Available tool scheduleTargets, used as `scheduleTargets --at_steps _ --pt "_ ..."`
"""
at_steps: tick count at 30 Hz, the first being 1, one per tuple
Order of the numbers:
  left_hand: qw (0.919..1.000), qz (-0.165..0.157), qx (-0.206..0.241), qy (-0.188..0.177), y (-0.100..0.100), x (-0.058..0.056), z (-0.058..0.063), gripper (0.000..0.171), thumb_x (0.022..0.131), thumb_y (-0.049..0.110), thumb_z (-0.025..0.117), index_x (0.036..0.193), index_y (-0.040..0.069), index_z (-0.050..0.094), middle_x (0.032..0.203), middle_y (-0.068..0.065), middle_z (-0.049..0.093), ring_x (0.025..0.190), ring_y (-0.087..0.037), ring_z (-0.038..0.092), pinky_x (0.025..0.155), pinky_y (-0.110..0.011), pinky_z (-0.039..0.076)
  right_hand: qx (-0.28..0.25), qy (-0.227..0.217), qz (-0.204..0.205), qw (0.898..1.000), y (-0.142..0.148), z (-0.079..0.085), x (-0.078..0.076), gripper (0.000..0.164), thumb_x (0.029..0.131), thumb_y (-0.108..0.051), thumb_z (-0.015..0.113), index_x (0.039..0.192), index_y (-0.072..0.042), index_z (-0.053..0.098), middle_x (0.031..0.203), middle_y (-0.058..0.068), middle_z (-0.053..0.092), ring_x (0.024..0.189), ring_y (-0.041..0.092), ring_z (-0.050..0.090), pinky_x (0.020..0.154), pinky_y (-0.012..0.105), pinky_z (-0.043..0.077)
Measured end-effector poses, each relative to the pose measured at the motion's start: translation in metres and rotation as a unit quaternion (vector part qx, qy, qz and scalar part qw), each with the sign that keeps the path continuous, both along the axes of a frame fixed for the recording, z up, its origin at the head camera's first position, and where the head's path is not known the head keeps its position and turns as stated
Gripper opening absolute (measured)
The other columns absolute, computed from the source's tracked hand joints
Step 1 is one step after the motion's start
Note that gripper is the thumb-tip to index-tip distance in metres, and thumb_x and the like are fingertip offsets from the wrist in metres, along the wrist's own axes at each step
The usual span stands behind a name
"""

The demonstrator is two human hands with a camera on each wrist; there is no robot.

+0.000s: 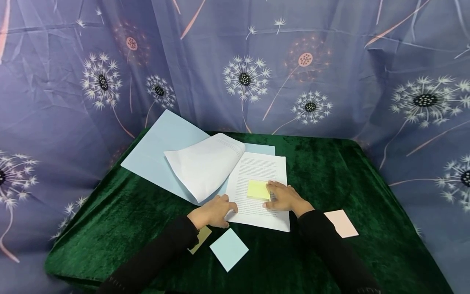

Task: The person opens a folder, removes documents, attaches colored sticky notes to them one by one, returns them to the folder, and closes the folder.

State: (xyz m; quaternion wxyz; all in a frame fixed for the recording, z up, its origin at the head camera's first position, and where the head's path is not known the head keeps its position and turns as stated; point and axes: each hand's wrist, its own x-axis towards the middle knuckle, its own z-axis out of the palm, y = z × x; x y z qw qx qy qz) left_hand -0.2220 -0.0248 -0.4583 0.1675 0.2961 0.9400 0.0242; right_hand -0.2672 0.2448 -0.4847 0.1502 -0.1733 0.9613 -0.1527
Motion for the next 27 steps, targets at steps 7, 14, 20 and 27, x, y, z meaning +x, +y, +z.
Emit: scheduleTargets --at_steps 7,14,20,27 --pt "0.9995 0.000 0.017 -0.028 -0.005 -0.004 -0.001 0.050 0.084 0.028 0.084 0.130 0.025 0.064 0.111 -0.002 0.054 0.090 -0.012 0.045 0.077 -0.024 0.040 0.020 -0.020 -0.013 1.000 -0.007 0.006 -0.002 0.082 0.090 -0.040 0.074 0.152 0.002 0.041 0.162 0.027 0.032 0.149 0.048 0.030 0.112 0.080 0.012" --pt "0.9993 -0.008 0.020 -0.030 -0.008 -0.006 -0.002 0.052 0.085 0.029 0.083 0.133 0.027 0.063 0.109 0.000 0.052 0.087 -0.011 0.045 0.075 -0.022 0.040 0.013 0.000 -0.020 1.000 -0.019 0.006 -0.007 0.084 0.089 -0.044 0.073 0.153 0.000 0.041 0.164 0.025 0.030 0.150 0.046 0.029 0.113 0.080 0.011" --pt "0.9995 -0.021 0.006 -0.023 -0.008 -0.006 0.000 0.050 0.085 0.032 0.083 0.132 0.028 0.064 0.110 0.001 0.053 0.087 -0.010 0.046 0.075 -0.022 0.041 0.003 0.020 0.013 1.000 -0.042 0.007 -0.010 0.085 0.089 -0.044 0.072 0.155 -0.003 0.038 0.166 0.022 0.028 0.152 0.044 0.029 0.115 0.076 0.018" --pt "0.9996 -0.023 -0.007 -0.017 -0.008 -0.008 -0.002 0.053 0.085 0.035 0.083 0.134 0.029 0.063 0.113 -0.001 0.054 0.089 -0.010 0.047 0.076 -0.021 0.042 0.026 0.010 0.035 0.999 -0.065 0.005 -0.010 0.083 0.091 -0.042 0.071 0.156 -0.002 0.037 0.165 0.020 0.030 0.152 0.041 0.030 0.116 0.068 0.026"
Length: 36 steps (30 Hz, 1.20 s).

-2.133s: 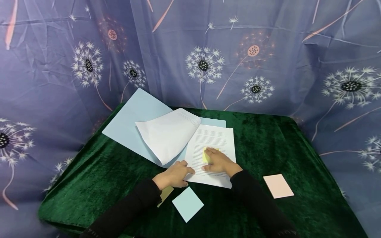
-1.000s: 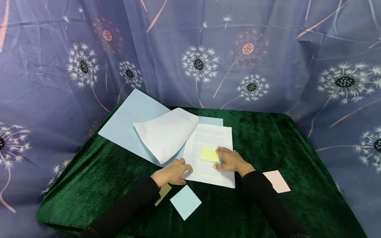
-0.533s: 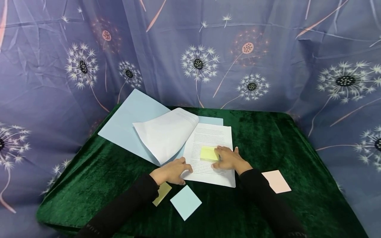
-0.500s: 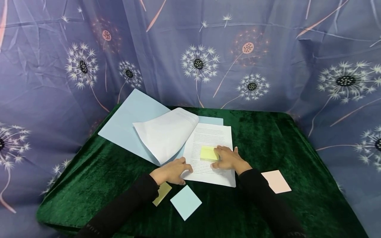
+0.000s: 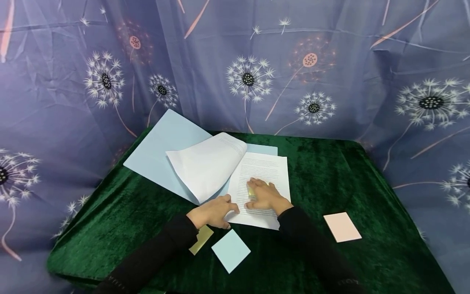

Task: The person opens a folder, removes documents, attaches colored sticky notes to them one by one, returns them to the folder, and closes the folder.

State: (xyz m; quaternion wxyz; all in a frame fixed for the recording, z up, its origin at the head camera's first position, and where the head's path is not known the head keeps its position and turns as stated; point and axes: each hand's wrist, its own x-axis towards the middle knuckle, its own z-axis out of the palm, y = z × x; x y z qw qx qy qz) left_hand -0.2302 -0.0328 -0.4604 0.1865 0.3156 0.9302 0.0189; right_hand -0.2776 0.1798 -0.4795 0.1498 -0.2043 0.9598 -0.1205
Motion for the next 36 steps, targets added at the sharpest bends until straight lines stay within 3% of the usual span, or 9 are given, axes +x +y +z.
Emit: scheduleTargets --at_steps 16,24,36 --pt "0.9998 -0.002 0.013 -0.011 0.0016 -0.0051 0.0016 0.066 0.078 0.038 0.088 0.138 0.030 0.062 0.114 -0.002 0.050 0.091 -0.012 0.046 0.077 -0.023 0.043 0.018 -0.009 0.000 1.000 -0.0038 -0.0027 0.0009 0.089 0.092 -0.046 0.068 0.157 0.001 0.030 0.165 0.021 0.030 0.153 0.041 0.029 0.116 0.064 0.030" --pt "0.9997 0.006 0.017 -0.015 0.0025 -0.0041 0.0005 0.066 0.076 0.038 0.090 0.136 0.030 0.063 0.132 -0.001 0.057 0.106 -0.016 0.049 0.089 -0.027 0.046 0.019 -0.007 0.003 1.000 -0.0024 -0.0044 0.0010 0.089 0.093 -0.047 0.068 0.157 0.002 0.030 0.165 0.022 0.030 0.152 0.042 0.029 0.116 0.064 0.031" --pt "1.0000 -0.004 -0.009 -0.002 0.0053 -0.0042 0.0017 0.070 0.077 0.041 0.089 0.139 0.032 0.060 0.123 -0.001 0.058 0.101 -0.014 0.047 0.085 -0.026 0.045 0.020 -0.002 0.012 1.000 0.0005 -0.0035 0.0013 0.090 0.093 -0.049 0.068 0.158 0.001 0.030 0.165 0.021 0.030 0.152 0.041 0.029 0.115 0.065 0.031"
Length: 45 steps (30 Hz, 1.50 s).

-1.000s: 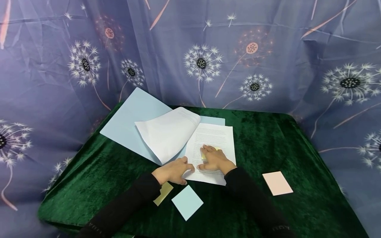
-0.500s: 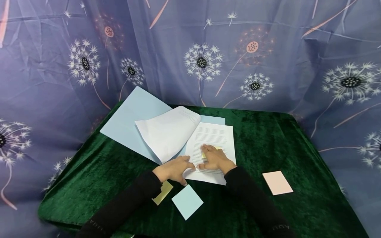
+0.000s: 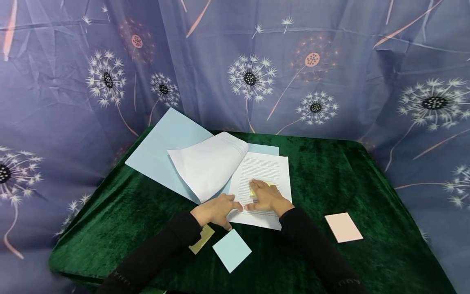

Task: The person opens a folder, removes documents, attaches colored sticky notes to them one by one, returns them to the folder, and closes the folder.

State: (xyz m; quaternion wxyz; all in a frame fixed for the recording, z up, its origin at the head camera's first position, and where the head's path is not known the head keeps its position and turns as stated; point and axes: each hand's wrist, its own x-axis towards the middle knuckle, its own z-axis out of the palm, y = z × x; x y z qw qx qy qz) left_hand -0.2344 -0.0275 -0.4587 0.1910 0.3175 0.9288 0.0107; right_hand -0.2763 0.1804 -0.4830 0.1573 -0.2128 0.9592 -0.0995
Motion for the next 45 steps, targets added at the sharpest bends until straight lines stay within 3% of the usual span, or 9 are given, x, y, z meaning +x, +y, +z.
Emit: scheduleTargets --at_steps 7,35,45 --pt "1.0000 -0.006 -0.005 0.002 0.002 0.001 0.001 0.069 0.078 0.040 0.088 0.140 0.031 0.059 0.122 -0.001 0.057 0.099 -0.014 0.045 0.085 -0.026 0.043 0.000 -0.008 -0.015 1.000 0.011 0.004 0.002 0.090 0.091 -0.048 0.070 0.157 0.001 0.033 0.165 0.021 0.031 0.152 0.042 0.030 0.115 0.065 0.030" --pt "0.9998 0.017 0.009 -0.007 0.001 0.004 0.000 0.067 0.076 0.037 0.090 0.137 0.031 0.061 0.119 0.001 0.058 0.102 -0.014 0.047 0.087 -0.026 0.045 -0.013 0.000 -0.033 0.999 0.046 0.000 0.007 0.091 0.088 -0.047 0.073 0.154 0.004 0.037 0.161 0.025 0.036 0.149 0.044 0.034 0.112 0.067 0.031" --pt "0.9995 0.024 0.021 -0.006 0.001 0.004 0.000 0.065 0.075 0.035 0.091 0.134 0.030 0.063 0.114 0.001 0.058 0.099 -0.015 0.044 0.084 -0.027 0.041 -0.028 0.000 -0.046 0.999 0.055 -0.001 0.010 0.090 0.087 -0.045 0.075 0.153 0.005 0.038 0.160 0.026 0.037 0.148 0.046 0.035 0.114 0.065 0.032"
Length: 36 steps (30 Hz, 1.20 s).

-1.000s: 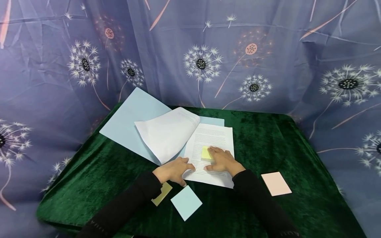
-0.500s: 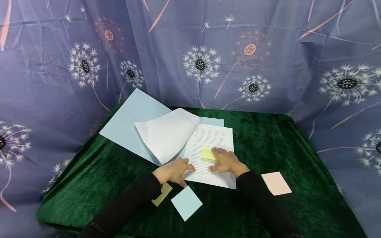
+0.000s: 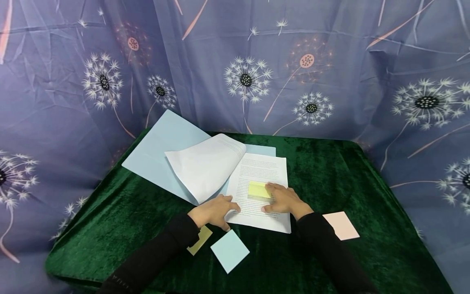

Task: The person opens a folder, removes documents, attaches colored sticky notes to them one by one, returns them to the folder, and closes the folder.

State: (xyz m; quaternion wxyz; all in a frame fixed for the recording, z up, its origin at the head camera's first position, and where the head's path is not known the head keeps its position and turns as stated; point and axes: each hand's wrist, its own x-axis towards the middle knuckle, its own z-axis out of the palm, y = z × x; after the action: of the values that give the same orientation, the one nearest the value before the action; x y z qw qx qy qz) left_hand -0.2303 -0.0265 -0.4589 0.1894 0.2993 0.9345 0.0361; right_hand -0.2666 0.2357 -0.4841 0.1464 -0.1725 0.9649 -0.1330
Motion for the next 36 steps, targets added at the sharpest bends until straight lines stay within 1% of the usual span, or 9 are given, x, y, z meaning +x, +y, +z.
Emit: scheduleTargets --at_steps 5,10,15,21,25,31,36 --pt "1.0000 0.001 0.005 -0.004 0.000 0.002 0.001 0.065 0.076 0.035 0.091 0.134 0.029 0.063 0.113 0.000 0.058 0.098 -0.015 0.043 0.083 -0.027 0.041 -0.008 0.013 0.008 1.000 0.004 -0.001 0.008 0.089 0.088 -0.045 0.075 0.152 0.006 0.039 0.159 0.028 0.038 0.147 0.048 0.036 0.113 0.064 0.034" --pt "0.9999 0.002 0.009 -0.007 0.000 0.002 0.002 0.064 0.076 0.034 0.090 0.133 0.028 0.063 0.113 0.000 0.058 0.099 -0.015 0.043 0.084 -0.028 0.040 -0.016 0.035 0.026 0.999 0.005 0.000 0.019 0.083 0.088 -0.039 0.076 0.147 0.009 0.044 0.154 0.031 0.042 0.143 0.049 0.040 0.111 0.062 0.038" --pt "0.9998 0.000 0.017 -0.007 0.000 0.001 0.001 0.063 0.076 0.034 0.090 0.133 0.028 0.063 0.113 0.000 0.058 0.100 -0.016 0.044 0.085 -0.029 0.041 -0.006 0.051 0.042 0.998 0.005 0.002 0.030 0.077 0.088 -0.036 0.076 0.144 0.008 0.049 0.153 0.030 0.045 0.142 0.048 0.043 0.110 0.061 0.039" --pt "0.9998 0.000 0.019 -0.007 -0.001 0.000 -0.001 0.063 0.075 0.033 0.091 0.132 0.028 0.064 0.115 0.000 0.059 0.100 -0.016 0.044 0.085 -0.028 0.042 -0.006 0.059 0.061 0.996 0.005 0.003 0.040 0.074 0.088 -0.034 0.077 0.143 0.007 0.052 0.152 0.028 0.048 0.141 0.047 0.045 0.109 0.062 0.040" --pt "0.9997 -0.003 0.021 -0.008 -0.002 -0.001 0.001 0.062 0.076 0.033 0.091 0.132 0.027 0.064 0.115 -0.001 0.059 0.100 -0.016 0.044 0.086 -0.029 0.041 0.002 0.064 0.066 0.996 0.005 0.003 0.045 0.072 0.088 -0.033 0.077 0.143 0.006 0.052 0.152 0.027 0.048 0.141 0.045 0.047 0.109 0.061 0.041" --pt "0.9996 -0.001 0.026 -0.013 -0.002 -0.001 0.003 0.061 0.077 0.032 0.090 0.131 0.026 0.064 0.114 -0.001 0.059 0.099 -0.016 0.043 0.085 -0.030 0.040 0.005 0.074 0.078 0.994 0.005 0.003 0.050 0.071 0.087 -0.029 0.077 0.143 0.007 0.053 0.151 0.027 0.049 0.140 0.044 0.048 0.108 0.060 0.042" --pt "0.9996 -0.001 0.025 -0.014 -0.001 0.000 0.001 0.061 0.076 0.032 0.090 0.131 0.027 0.064 0.114 -0.001 0.059 0.100 -0.017 0.043 0.085 -0.030 0.040 0.007 0.073 0.080 0.994 0.006 0.002 0.053 0.070 0.087 -0.029 0.077 0.143 0.007 0.052 0.151 0.026 0.049 0.140 0.044 0.047 0.109 0.059 0.042"
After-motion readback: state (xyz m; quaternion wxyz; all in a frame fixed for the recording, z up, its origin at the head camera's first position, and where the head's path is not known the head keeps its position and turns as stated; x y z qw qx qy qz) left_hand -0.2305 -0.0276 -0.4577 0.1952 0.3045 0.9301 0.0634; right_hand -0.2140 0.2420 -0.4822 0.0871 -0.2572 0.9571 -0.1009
